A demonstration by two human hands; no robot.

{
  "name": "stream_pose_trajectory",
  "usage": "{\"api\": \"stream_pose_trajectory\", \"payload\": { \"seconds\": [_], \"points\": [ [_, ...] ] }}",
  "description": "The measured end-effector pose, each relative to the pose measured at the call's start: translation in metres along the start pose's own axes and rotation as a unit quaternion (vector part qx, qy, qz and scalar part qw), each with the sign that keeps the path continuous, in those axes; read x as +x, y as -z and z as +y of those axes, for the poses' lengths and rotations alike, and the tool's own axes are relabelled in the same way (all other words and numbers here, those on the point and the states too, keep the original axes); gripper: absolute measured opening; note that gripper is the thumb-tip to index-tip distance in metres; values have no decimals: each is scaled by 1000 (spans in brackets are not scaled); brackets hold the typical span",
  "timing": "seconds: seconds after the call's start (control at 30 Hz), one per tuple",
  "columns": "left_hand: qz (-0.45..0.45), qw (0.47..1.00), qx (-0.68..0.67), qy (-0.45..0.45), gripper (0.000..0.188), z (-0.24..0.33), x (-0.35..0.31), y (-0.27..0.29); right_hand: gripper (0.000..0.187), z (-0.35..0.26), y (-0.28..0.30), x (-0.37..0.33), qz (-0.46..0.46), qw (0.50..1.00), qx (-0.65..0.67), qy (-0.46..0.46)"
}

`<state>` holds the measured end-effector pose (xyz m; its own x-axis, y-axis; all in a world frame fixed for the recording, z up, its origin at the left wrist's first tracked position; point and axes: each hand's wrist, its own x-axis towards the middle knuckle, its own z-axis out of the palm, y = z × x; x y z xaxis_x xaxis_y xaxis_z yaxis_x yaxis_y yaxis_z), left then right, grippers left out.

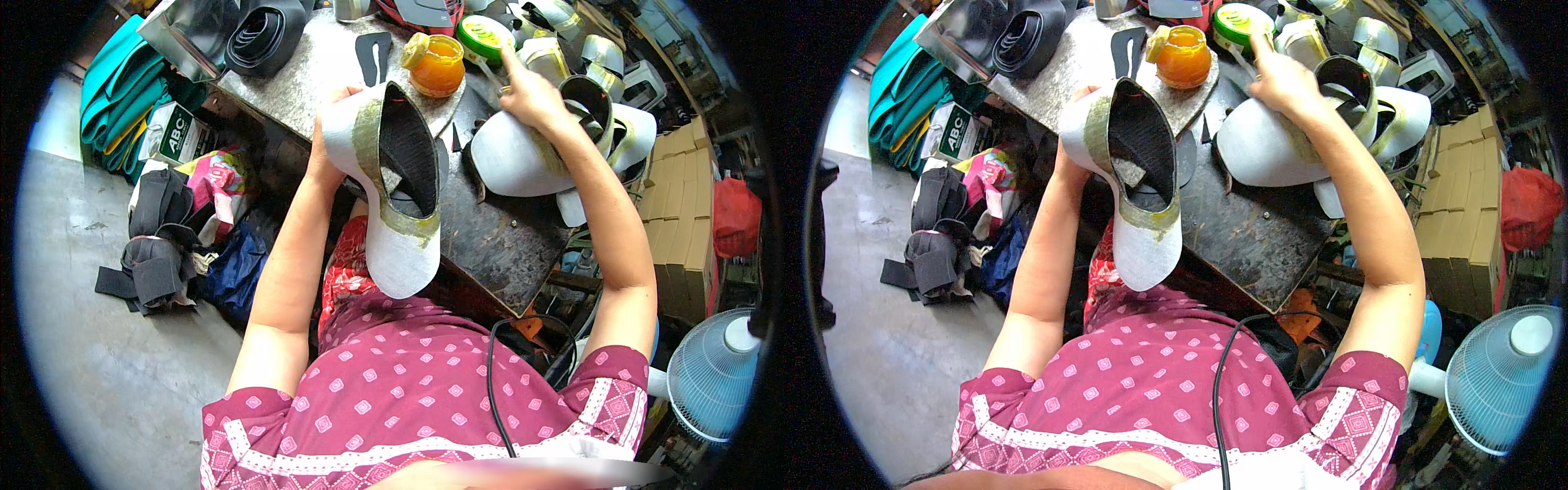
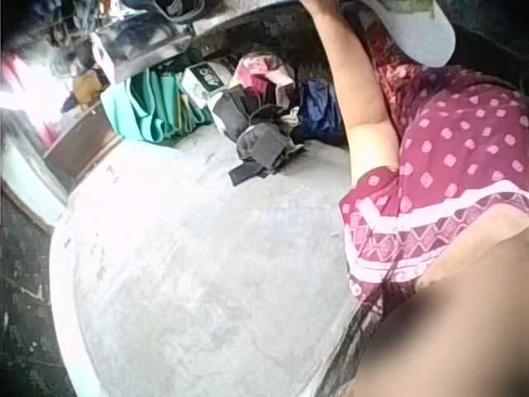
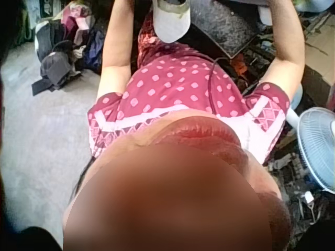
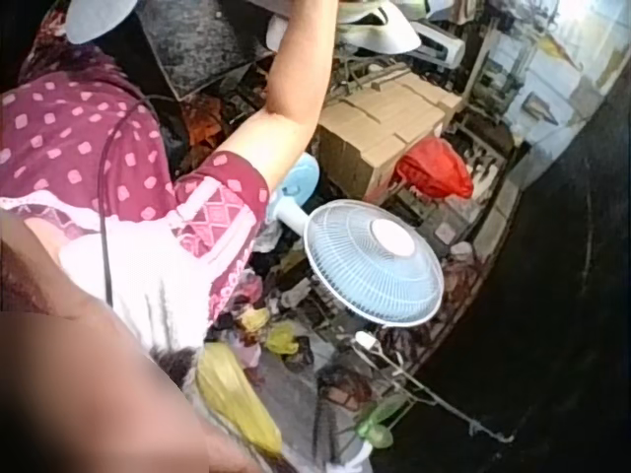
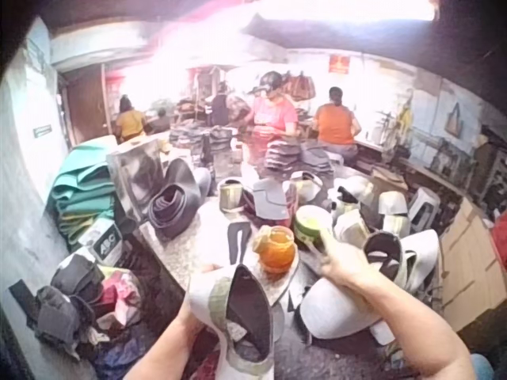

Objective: The person applies adhesive to the edges of white shoe uppers and black insoles, then presses the parts together. The person repeats this process on multiple shoe components, turning them over to coat different edges and pressing the glued surfaces to bond them.

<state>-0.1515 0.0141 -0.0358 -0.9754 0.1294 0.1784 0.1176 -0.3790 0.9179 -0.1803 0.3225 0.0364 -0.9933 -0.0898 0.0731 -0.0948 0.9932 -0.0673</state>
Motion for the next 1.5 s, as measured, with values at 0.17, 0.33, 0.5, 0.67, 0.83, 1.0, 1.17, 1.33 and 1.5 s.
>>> {"api": "stream_pose_trajectory", "payload": {
  "seconds": [0.17, 0.33, 0.5, 0.67, 0.83, 1.0, 1.17, 1.33, 1.5],
  "points": [
    [-17, 997, 64, -44, 15, 0, -1, 1, 92, 18, 38, 11, 126, 916, 373, 76],
    [-7, 999, 4, -54, 14, -1, -3, 0, 74, 8, 77, 4, 289, 859, 383, 177],
    [-72, 989, -131, -6, 27, 0, -1, 9, 92, -25, 115, -32, 437, 781, 403, 193],
    [15, 983, -178, -32, 34, 6, -4, 6, 69, -42, 117, -105, 155, 915, 338, 156],
    [-71, 974, -209, 43, 24, 26, -15, -3, 94, -57, 38, -164, 115, 965, 194, 132],
    [-51, 997, 39, 37, 24, 10, -32, -17, 92, -59, -6, -173, 141, 985, 81, 58],
    [-32, 998, -9, 62, 31, -8, -34, -13, 85, -64, -5, -193, 271, 947, 142, 94],
    [-56, 995, 32, 74, 35, -3, -44, -16, 90, -60, -2, -234, 107, 980, 165, 0],
    [-104, 974, 200, -4, 37, 9, -58, -25, 96, -53, -3, -241, 53, 986, 154, -30]
  ]
}}
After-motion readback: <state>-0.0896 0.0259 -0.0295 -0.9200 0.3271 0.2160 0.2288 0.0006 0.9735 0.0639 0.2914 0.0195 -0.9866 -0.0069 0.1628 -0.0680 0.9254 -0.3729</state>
